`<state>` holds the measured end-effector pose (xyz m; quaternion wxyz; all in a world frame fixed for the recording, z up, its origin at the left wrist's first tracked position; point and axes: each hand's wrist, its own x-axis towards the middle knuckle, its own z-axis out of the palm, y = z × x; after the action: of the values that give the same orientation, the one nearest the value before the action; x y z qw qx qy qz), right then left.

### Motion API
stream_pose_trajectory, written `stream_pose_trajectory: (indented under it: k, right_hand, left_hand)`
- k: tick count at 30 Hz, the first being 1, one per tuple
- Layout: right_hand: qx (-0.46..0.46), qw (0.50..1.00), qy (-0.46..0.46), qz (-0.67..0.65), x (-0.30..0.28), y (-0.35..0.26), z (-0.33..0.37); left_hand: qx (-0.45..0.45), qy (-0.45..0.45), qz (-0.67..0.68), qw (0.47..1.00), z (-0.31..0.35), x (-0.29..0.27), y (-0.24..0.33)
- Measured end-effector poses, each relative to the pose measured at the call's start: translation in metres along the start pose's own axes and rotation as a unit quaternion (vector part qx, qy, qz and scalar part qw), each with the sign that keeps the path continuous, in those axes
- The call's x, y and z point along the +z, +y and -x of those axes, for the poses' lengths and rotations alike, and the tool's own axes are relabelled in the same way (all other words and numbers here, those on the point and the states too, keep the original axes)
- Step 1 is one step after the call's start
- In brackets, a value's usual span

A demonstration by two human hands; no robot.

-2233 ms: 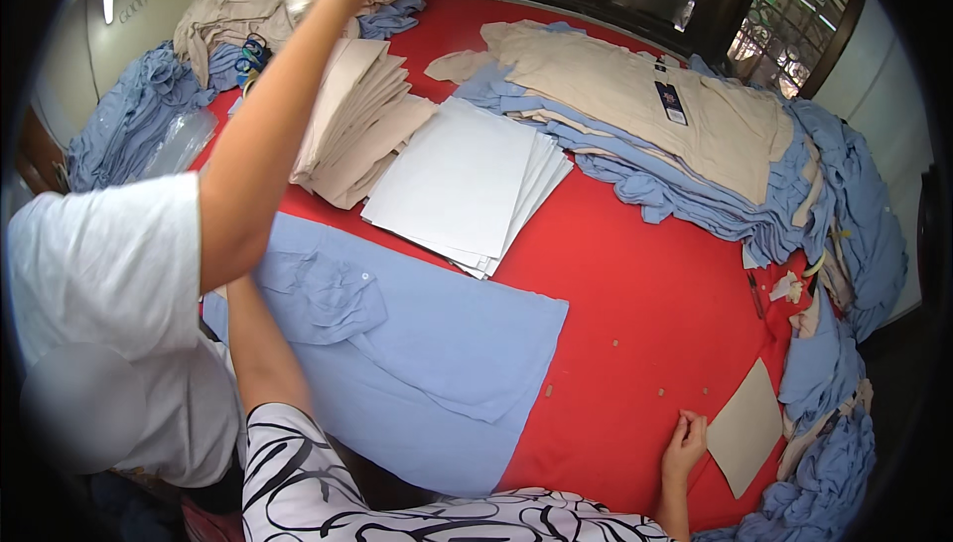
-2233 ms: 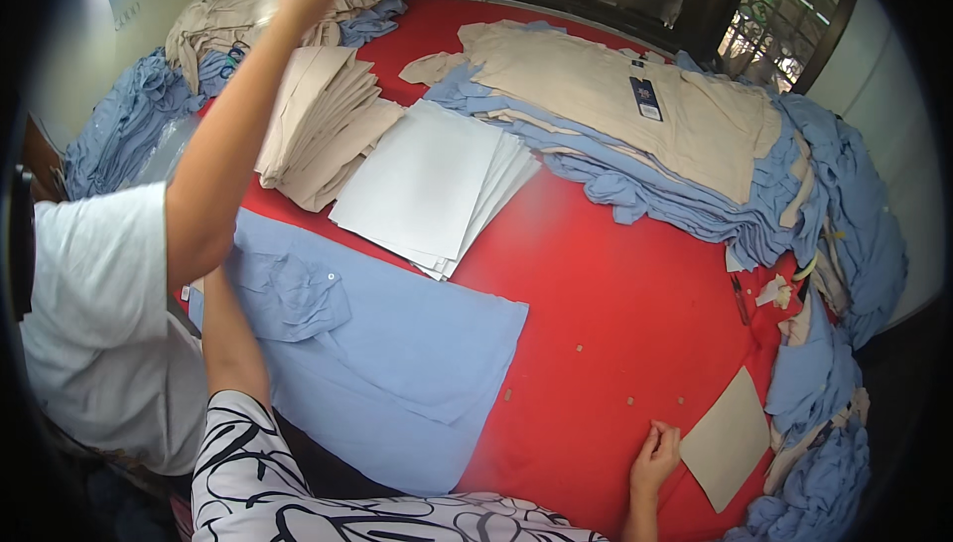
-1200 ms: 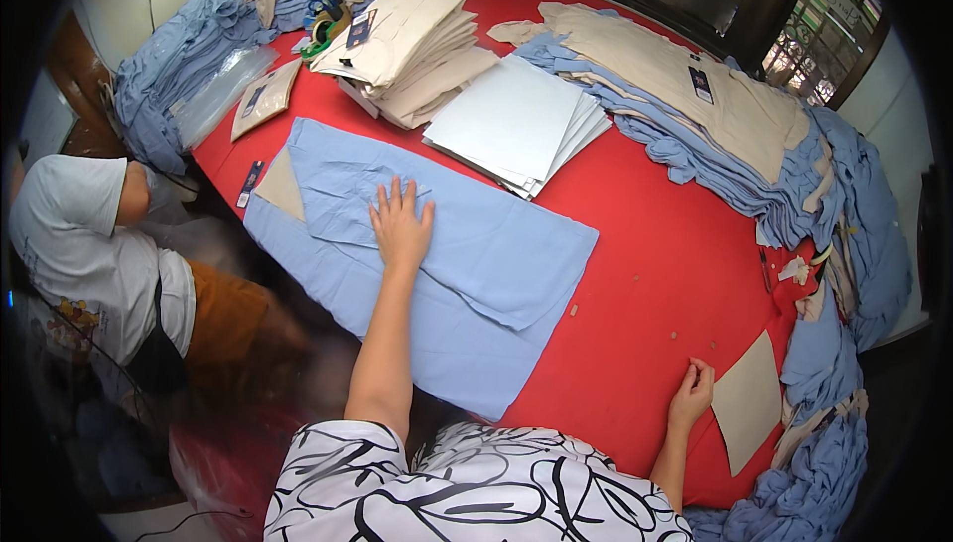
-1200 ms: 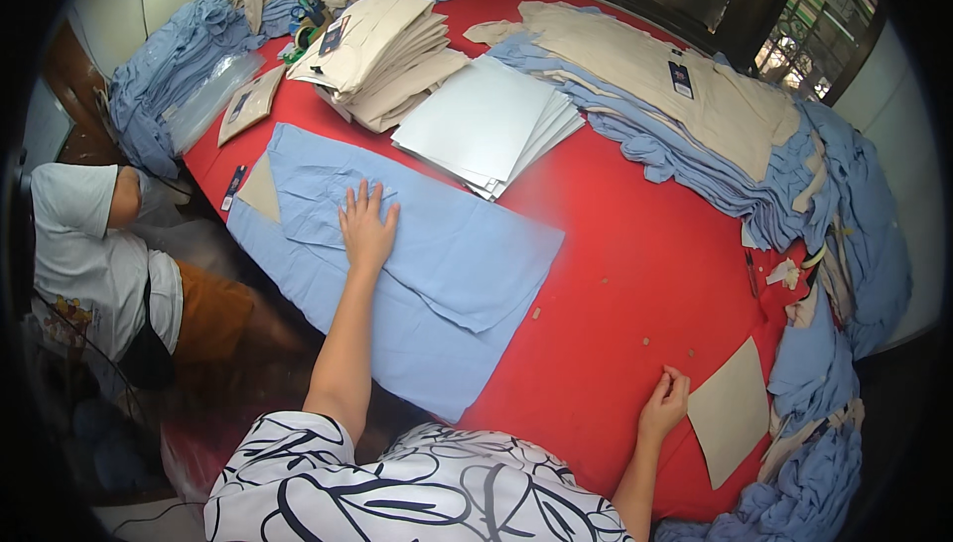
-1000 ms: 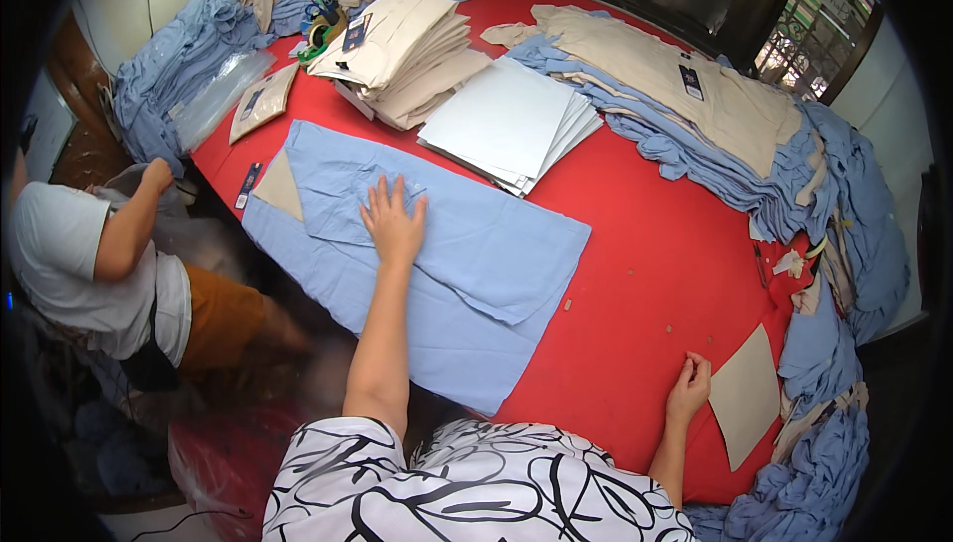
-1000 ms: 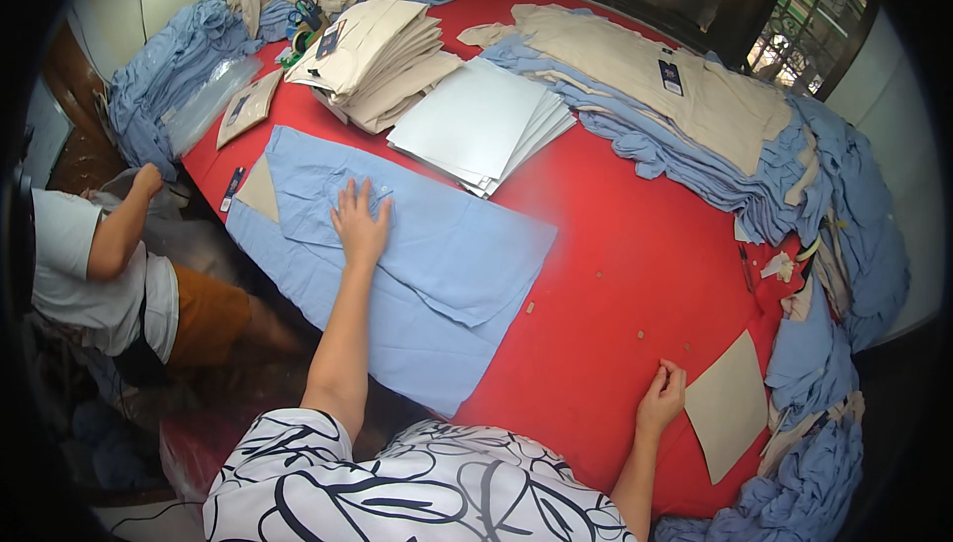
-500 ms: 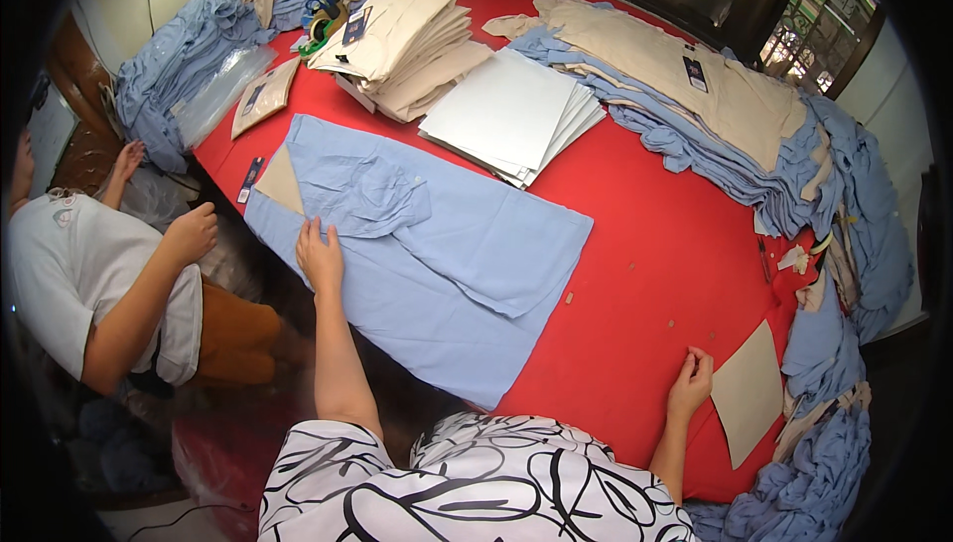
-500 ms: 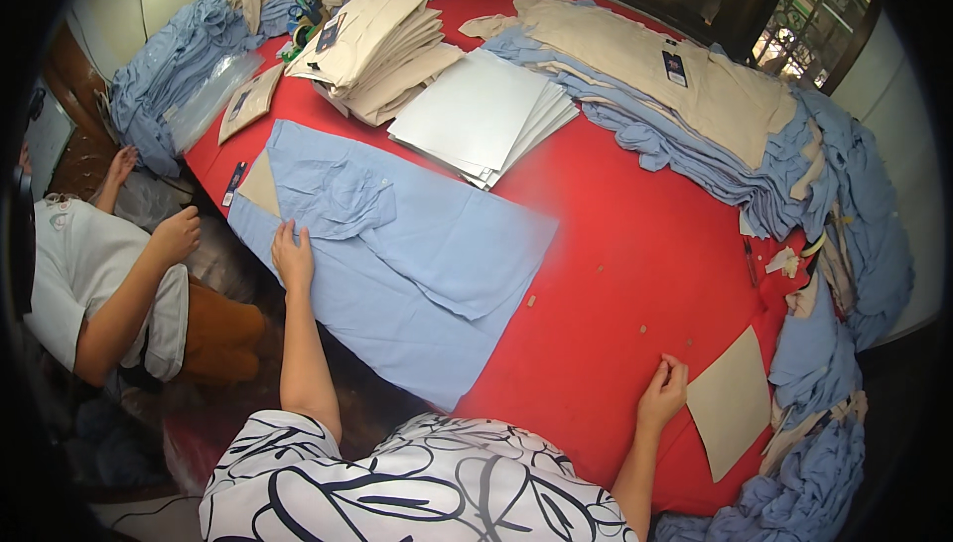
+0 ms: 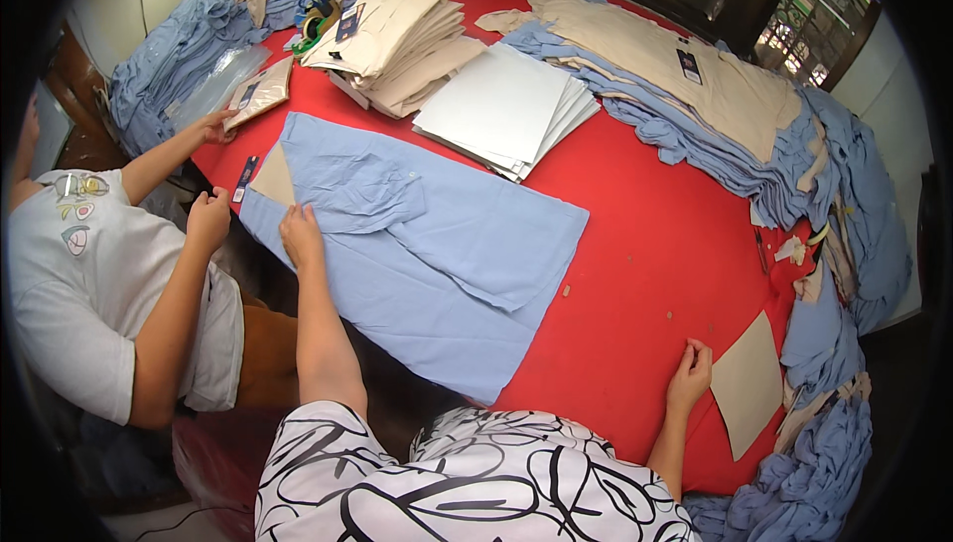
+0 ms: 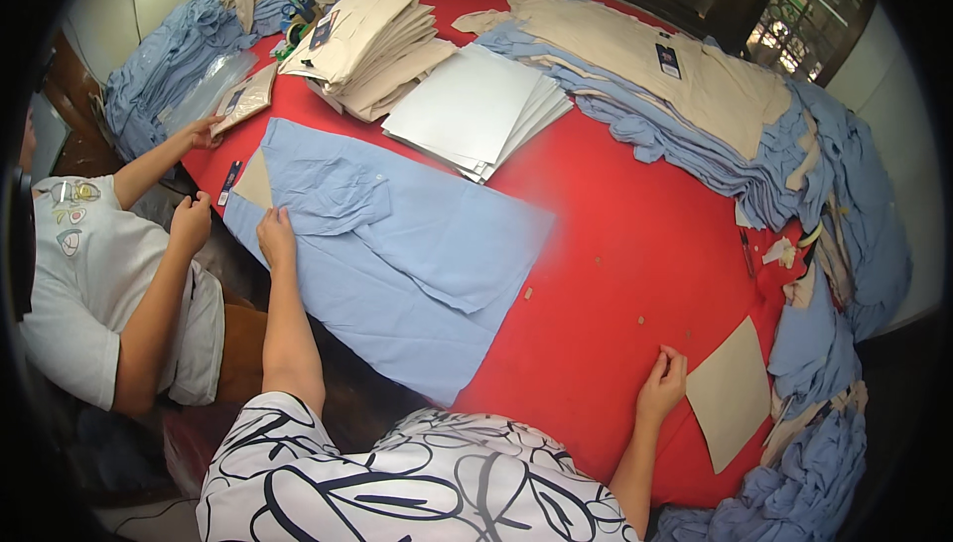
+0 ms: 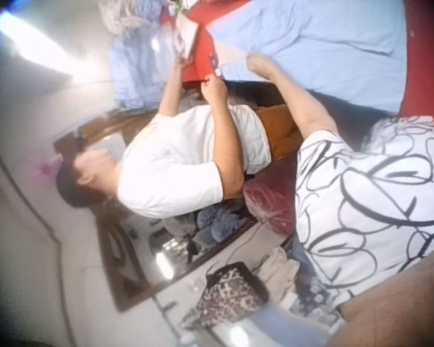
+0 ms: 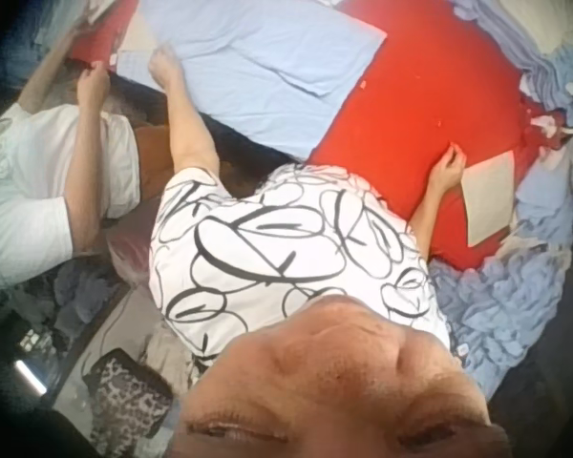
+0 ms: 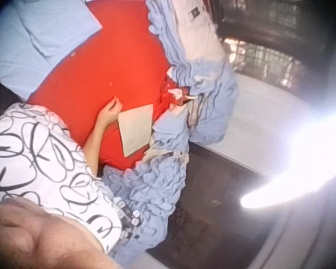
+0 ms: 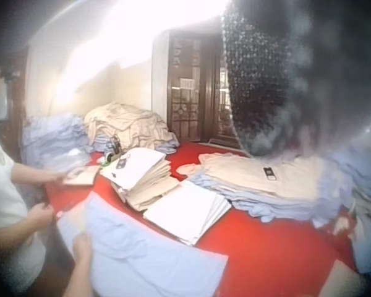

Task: The person folds a light blue shirt on a table and places it into a clear plastic bag.

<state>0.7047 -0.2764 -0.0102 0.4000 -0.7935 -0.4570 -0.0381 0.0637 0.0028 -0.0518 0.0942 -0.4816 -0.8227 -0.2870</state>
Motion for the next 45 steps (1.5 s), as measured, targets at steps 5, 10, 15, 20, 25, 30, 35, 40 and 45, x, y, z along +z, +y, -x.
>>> stream_pose_trajectory:
  k: [5,10,15,20,25,30,35,40,45]
  right_hand:
    - [0.011,1.000,-0.002,-0.021,0.001,0.001,0.001]
    - [0.001,1.000,-0.004,-0.009,0.000,0.007,0.000]
    - [-0.003,1.000,-0.019,0.007,0.001,0.005,-0.003]
    - [0.098,0.991,-0.063,-0.064,0.000,0.005,-0.007]
    - [-0.043,0.987,-0.105,-0.116,0.019,-0.073,-0.006]
    - [-0.208,0.937,-0.237,-0.151,0.065,-0.212,0.019]
    - [-0.330,0.868,-0.322,-0.182,0.131,-0.323,0.073]
    - [-0.374,0.864,-0.292,-0.167,0.235,-0.419,0.106]
    - [-0.255,0.958,-0.131,0.020,0.296,-0.429,0.103]
  left_hand:
    - [-0.029,-0.048,0.104,0.993,-0.009,-0.022,-0.017]
    - [-0.182,0.098,0.224,0.952,0.064,-0.019,-0.054]
    - [-0.396,0.049,0.379,0.835,0.149,-0.004,-0.067]
    - [-0.220,0.119,0.256,0.934,0.136,-0.031,-0.074]
    - [0.036,0.007,0.119,0.992,0.049,-0.073,-0.064]
    - [0.199,-0.130,0.092,0.967,-0.038,-0.074,-0.076]
    - [0.343,-0.269,0.124,0.891,-0.131,-0.060,-0.084]
    - [0.425,-0.323,0.098,0.840,-0.180,-0.027,-0.101]
    - [0.341,-0.256,0.185,0.885,-0.177,-0.006,-0.118]
